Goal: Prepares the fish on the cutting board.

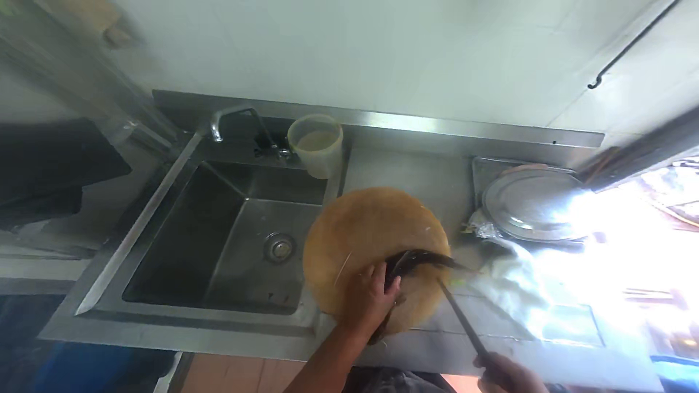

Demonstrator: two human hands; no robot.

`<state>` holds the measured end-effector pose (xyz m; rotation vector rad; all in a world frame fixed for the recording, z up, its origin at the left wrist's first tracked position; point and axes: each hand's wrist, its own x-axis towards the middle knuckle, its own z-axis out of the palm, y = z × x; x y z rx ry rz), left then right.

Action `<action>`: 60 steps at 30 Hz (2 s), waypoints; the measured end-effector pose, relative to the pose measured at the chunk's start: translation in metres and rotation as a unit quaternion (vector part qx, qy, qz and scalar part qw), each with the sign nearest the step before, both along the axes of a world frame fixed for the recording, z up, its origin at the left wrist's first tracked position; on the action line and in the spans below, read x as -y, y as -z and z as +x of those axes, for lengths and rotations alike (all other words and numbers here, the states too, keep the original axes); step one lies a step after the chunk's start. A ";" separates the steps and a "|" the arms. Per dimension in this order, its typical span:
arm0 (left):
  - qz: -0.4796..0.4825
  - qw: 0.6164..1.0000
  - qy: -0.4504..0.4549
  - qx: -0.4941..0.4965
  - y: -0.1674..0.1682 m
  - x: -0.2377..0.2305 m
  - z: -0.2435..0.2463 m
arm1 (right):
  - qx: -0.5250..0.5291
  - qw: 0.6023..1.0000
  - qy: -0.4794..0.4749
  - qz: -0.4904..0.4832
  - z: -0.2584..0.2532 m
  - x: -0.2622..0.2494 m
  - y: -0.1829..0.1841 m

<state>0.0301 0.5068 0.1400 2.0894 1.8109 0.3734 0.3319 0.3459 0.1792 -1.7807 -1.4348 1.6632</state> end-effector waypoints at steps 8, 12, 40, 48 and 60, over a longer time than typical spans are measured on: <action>-0.068 0.992 -0.052 0.093 0.003 0.030 0.012 | 0.138 0.983 -0.095 -0.070 -0.040 -0.004 0.002; -0.097 0.989 -0.053 0.096 -0.003 0.030 0.024 | 0.168 0.984 -0.049 -0.024 -0.035 0.000 -0.008; -0.115 0.983 -0.080 0.121 -0.010 0.027 0.049 | 0.148 0.988 -0.034 0.024 -0.009 0.013 0.025; -0.055 0.957 0.267 -0.102 -0.041 -0.001 0.024 | 0.148 0.979 0.071 -0.120 0.004 0.002 0.037; -0.103 0.920 0.308 -0.220 -0.046 -0.040 0.006 | 0.092 0.993 0.070 -0.033 0.015 0.027 0.054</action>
